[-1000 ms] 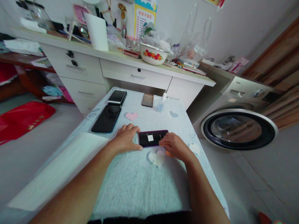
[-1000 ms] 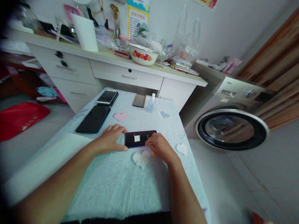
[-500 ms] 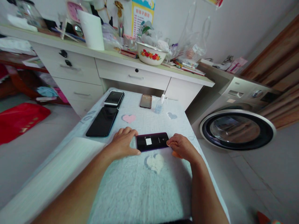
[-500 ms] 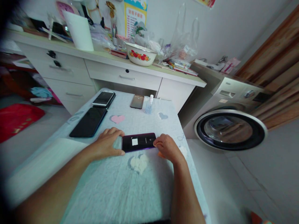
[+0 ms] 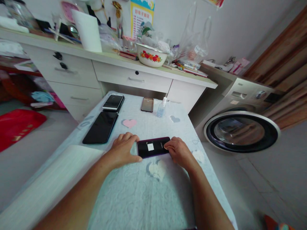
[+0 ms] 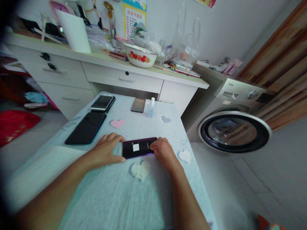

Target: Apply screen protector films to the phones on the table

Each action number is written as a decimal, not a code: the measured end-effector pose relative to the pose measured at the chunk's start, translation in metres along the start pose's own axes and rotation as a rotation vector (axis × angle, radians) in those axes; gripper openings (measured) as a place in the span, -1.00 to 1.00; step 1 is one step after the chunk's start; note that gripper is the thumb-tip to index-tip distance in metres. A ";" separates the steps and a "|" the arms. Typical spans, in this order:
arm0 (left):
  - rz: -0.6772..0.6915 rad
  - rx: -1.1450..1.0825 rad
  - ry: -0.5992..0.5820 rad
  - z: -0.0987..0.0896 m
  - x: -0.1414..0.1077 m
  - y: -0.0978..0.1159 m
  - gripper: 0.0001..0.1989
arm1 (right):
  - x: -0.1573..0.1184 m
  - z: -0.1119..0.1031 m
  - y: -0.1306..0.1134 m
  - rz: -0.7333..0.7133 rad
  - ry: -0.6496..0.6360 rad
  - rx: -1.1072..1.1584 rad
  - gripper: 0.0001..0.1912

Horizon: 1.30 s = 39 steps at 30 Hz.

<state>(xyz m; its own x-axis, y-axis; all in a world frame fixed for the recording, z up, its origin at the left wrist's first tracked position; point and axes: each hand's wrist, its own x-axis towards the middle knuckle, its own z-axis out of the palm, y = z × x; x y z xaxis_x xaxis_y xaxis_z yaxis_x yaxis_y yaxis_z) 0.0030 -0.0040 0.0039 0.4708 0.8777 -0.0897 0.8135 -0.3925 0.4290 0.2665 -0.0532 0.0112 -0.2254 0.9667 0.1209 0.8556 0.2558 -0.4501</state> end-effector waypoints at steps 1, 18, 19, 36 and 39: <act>-0.002 -0.003 0.000 0.000 0.000 0.000 -0.35 | 0.000 0.002 -0.002 -0.010 -0.001 0.010 -0.75; 0.018 -0.023 0.008 0.002 -0.001 -0.003 -0.37 | -0.003 -0.006 0.013 0.085 0.022 -0.026 -0.72; 0.017 -0.025 0.007 0.001 -0.001 -0.002 -0.37 | -0.003 -0.007 0.015 0.094 0.031 -0.027 -0.72; 0.008 -0.017 -0.002 -0.001 -0.001 0.001 -0.34 | 0.008 0.010 0.027 0.119 0.170 -0.049 -0.76; 0.019 -0.020 0.004 -0.001 -0.001 0.000 -0.34 | 0.013 0.012 0.024 0.112 0.189 -0.068 -0.76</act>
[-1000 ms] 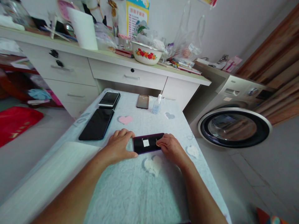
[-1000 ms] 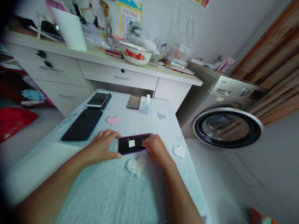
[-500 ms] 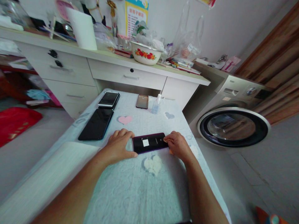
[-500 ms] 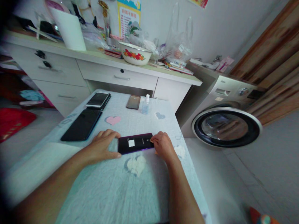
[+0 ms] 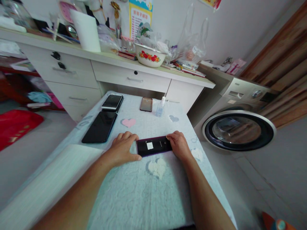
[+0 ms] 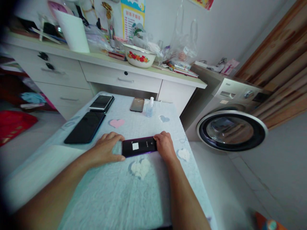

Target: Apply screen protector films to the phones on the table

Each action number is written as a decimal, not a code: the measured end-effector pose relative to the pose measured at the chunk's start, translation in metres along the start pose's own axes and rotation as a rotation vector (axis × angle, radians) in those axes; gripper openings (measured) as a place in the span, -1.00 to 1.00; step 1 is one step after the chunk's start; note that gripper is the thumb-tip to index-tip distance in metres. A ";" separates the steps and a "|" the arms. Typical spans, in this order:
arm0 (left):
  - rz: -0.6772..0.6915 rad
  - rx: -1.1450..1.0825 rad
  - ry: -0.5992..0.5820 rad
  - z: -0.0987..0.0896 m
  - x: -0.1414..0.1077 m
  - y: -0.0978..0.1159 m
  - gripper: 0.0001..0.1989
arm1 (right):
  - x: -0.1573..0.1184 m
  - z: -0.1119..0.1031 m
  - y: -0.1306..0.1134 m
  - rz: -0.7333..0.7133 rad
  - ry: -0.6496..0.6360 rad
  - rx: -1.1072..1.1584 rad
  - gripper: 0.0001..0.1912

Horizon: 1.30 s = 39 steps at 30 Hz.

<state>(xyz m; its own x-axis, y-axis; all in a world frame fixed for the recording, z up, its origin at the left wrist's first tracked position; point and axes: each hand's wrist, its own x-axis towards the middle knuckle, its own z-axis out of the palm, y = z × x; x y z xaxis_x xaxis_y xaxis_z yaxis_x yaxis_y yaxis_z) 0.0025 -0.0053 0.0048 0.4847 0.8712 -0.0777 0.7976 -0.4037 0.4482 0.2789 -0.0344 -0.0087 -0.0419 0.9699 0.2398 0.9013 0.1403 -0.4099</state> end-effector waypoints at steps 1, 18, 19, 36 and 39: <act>0.003 0.000 0.001 0.000 0.000 0.000 -0.34 | 0.001 0.000 -0.001 -0.001 0.004 -0.006 -0.75; 0.007 -0.001 0.012 0.001 0.000 -0.002 -0.34 | -0.008 -0.005 -0.014 -0.130 -0.109 0.000 -0.73; 0.008 -0.001 0.013 0.001 0.000 -0.002 -0.35 | -0.009 -0.006 -0.014 -0.141 -0.112 0.007 -0.73; -0.004 0.022 0.002 0.001 0.000 -0.001 -0.34 | -0.015 0.001 -0.042 -0.236 -0.177 0.112 -0.74; 0.002 0.015 0.006 0.001 0.000 -0.002 -0.35 | -0.013 0.003 -0.038 -0.204 -0.141 0.067 -0.74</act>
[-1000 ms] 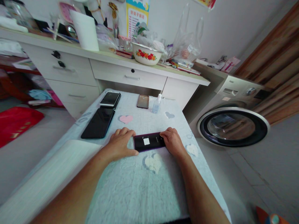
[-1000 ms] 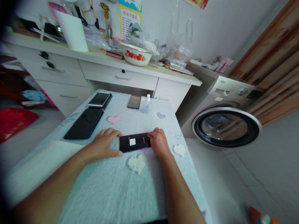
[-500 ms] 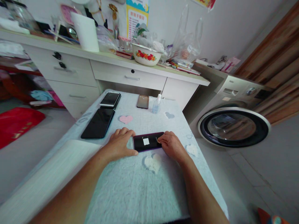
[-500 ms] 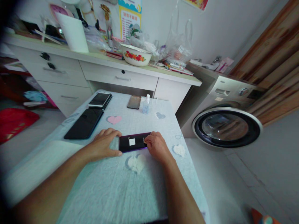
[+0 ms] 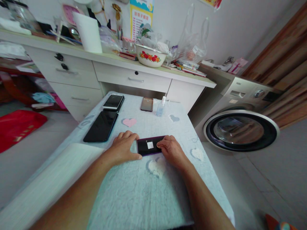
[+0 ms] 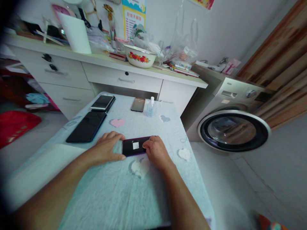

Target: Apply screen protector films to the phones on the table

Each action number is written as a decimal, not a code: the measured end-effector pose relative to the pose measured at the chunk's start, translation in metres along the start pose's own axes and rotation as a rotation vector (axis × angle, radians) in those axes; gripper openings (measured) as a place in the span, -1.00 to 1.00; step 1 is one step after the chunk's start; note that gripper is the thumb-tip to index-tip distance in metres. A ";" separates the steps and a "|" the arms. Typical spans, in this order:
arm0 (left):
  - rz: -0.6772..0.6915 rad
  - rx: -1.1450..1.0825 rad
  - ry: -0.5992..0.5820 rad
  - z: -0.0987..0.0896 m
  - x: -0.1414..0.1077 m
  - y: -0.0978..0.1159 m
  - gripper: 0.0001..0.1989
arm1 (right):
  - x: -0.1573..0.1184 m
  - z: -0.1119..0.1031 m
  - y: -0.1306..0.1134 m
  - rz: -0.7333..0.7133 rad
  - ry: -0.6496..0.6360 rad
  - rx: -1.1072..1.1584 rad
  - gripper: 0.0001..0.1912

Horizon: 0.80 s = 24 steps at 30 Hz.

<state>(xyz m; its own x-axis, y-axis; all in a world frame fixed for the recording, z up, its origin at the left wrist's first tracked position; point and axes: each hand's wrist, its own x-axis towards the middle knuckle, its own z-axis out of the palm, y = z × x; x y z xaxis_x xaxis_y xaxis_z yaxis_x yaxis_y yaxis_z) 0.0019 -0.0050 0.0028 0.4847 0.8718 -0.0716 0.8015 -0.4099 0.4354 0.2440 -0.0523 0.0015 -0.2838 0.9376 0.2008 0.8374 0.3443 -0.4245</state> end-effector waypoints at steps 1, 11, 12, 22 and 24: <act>0.002 0.000 0.000 0.000 0.000 0.000 -0.36 | 0.000 0.000 0.002 0.021 0.008 -0.025 -0.74; 0.005 0.021 -0.005 0.001 0.000 -0.001 -0.33 | -0.002 -0.013 0.014 0.261 0.033 -0.201 -0.73; 0.004 0.023 -0.007 0.001 0.000 0.000 -0.32 | -0.002 -0.014 0.017 0.272 0.037 -0.204 -0.73; 0.013 0.040 0.011 0.005 0.002 -0.001 -0.20 | -0.008 -0.021 0.029 0.278 0.020 -0.166 -0.74; 0.015 0.037 0.002 0.004 0.002 0.000 -0.21 | -0.008 -0.022 0.027 0.253 0.002 -0.150 -0.74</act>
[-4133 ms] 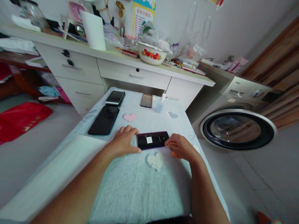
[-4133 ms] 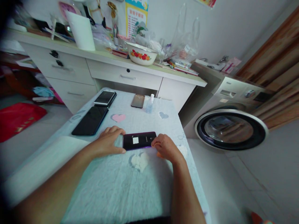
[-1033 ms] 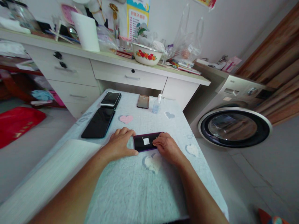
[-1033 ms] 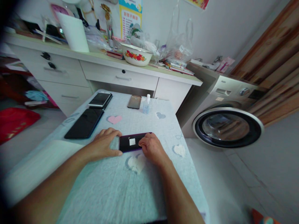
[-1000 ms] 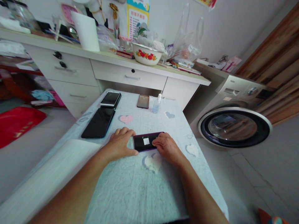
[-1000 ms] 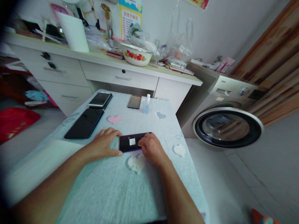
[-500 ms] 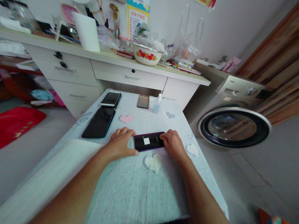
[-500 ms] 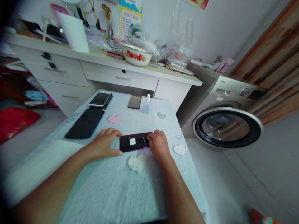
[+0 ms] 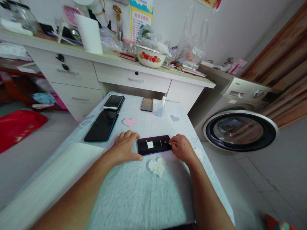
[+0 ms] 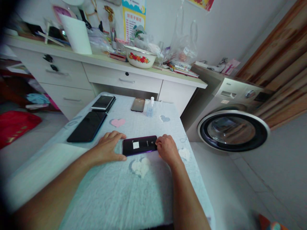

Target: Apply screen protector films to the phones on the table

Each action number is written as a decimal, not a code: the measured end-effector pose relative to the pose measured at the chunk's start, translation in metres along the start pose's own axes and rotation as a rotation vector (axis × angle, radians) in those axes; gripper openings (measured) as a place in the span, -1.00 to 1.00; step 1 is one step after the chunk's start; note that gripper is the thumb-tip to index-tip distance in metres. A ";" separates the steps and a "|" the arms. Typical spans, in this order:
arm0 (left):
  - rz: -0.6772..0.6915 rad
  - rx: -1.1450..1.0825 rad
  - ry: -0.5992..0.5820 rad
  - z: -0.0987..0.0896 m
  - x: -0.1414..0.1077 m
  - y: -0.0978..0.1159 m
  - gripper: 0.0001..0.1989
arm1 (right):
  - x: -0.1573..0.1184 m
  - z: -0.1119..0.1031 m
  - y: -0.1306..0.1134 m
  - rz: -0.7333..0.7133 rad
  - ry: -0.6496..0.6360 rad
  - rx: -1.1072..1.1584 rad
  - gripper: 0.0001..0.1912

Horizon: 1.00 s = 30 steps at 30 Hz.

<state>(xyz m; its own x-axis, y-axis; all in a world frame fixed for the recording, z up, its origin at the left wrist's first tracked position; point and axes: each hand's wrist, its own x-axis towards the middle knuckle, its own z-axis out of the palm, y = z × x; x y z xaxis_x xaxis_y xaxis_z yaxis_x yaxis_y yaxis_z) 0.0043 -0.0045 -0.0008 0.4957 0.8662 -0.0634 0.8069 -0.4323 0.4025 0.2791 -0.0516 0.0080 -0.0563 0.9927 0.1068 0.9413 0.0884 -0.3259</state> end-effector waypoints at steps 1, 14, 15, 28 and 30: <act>0.000 -0.001 -0.004 -0.001 0.000 0.001 -0.22 | 0.000 -0.001 -0.001 -0.013 -0.010 0.010 -0.74; 0.014 -0.015 0.020 0.003 0.001 -0.003 -0.26 | -0.006 0.007 -0.024 -0.248 -0.066 0.238 -0.75; 0.014 -0.015 0.020 0.002 0.001 -0.003 -0.26 | -0.006 0.007 -0.025 -0.257 -0.076 0.245 -0.75; 0.033 -0.028 -0.010 -0.003 -0.001 -0.002 -0.29 | -0.009 -0.015 -0.009 -0.148 -0.157 0.188 -0.70; 0.045 -0.031 -0.011 -0.003 -0.001 -0.003 -0.30 | -0.009 -0.017 -0.007 -0.115 -0.168 0.186 -0.70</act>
<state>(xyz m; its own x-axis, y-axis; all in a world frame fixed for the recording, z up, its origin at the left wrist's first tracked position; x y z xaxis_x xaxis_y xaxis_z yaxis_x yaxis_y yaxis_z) 0.0005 -0.0029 0.0010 0.5350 0.8430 -0.0549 0.7733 -0.4626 0.4336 0.2788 -0.0627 0.0252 -0.2280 0.9737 0.0004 0.8493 0.1990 -0.4889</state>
